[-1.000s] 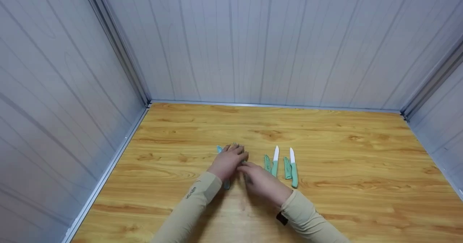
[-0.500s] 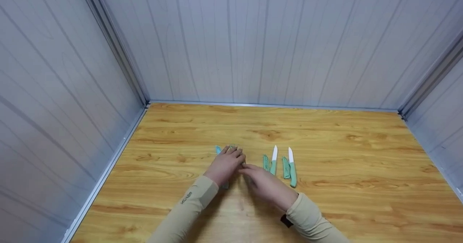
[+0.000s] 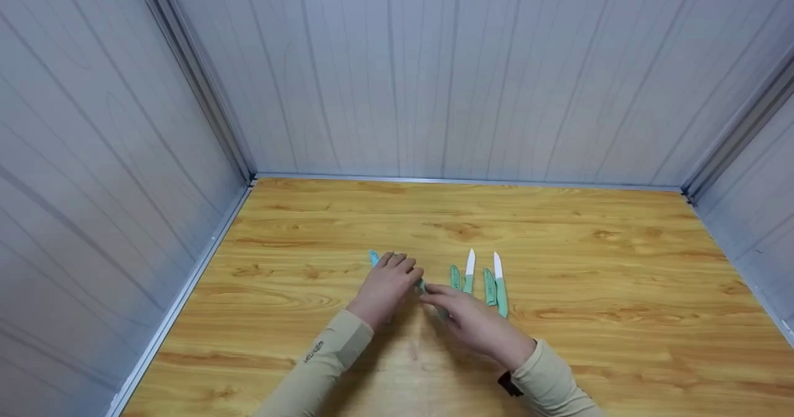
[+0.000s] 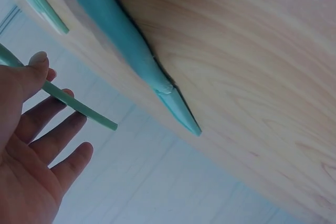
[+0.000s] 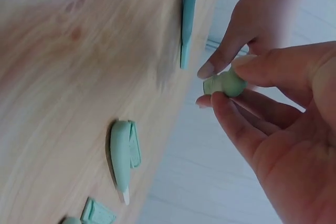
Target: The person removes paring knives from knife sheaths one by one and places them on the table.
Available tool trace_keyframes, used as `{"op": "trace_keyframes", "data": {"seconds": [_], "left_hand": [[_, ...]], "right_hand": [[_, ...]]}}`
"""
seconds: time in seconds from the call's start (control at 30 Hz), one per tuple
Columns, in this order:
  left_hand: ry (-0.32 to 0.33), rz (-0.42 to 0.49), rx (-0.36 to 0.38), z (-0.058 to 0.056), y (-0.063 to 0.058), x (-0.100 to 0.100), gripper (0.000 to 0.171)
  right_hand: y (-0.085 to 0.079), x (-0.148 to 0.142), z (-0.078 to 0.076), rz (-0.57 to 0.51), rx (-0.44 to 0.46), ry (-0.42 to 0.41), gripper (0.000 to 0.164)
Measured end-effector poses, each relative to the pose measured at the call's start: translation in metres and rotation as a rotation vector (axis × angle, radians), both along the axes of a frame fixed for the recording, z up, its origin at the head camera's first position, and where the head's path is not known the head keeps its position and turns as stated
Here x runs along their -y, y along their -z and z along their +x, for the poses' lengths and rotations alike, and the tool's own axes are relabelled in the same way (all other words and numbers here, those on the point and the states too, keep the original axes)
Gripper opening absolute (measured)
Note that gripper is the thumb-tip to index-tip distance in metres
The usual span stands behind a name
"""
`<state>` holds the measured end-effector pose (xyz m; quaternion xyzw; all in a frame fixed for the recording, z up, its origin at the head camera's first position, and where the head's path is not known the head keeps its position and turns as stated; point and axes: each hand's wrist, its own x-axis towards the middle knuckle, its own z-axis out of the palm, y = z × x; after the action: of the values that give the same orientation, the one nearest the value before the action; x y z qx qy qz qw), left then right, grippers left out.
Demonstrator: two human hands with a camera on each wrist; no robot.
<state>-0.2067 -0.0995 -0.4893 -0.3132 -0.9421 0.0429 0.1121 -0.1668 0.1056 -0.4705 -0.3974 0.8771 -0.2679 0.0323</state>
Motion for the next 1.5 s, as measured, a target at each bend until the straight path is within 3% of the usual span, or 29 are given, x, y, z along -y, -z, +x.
{"op": "trace_keyframes", "data": {"seconds": [0.1, 0.4, 0.67, 1.0, 1.5], "left_hand": [[-0.001, 0.015, -0.013, 0.003, -0.003, -0.002, 0.041], [-0.011, 0.088, -0.055, 0.017, -0.011, -0.007, 0.035], [-0.002, 0.198, -0.090, 0.029, -0.015, -0.014, 0.014], [-0.022, 0.319, -0.122, 0.045, -0.022, -0.030, 0.014], [-0.119, 0.500, -0.106, 0.065, -0.026, -0.046, 0.021]], "right_hand": [[-0.001, -0.004, 0.002, -0.006, -0.004, -0.010, 0.041], [-0.004, -0.017, 0.011, -0.043, -0.012, -0.015, 0.041], [-0.011, -0.028, 0.025, -0.005, -0.054, 0.015, 0.050], [-0.008, -0.041, 0.041, -0.023, -0.240, 0.066, 0.047], [-0.010, -0.044, 0.053, -0.098, -0.337, 0.165, 0.058]]}}
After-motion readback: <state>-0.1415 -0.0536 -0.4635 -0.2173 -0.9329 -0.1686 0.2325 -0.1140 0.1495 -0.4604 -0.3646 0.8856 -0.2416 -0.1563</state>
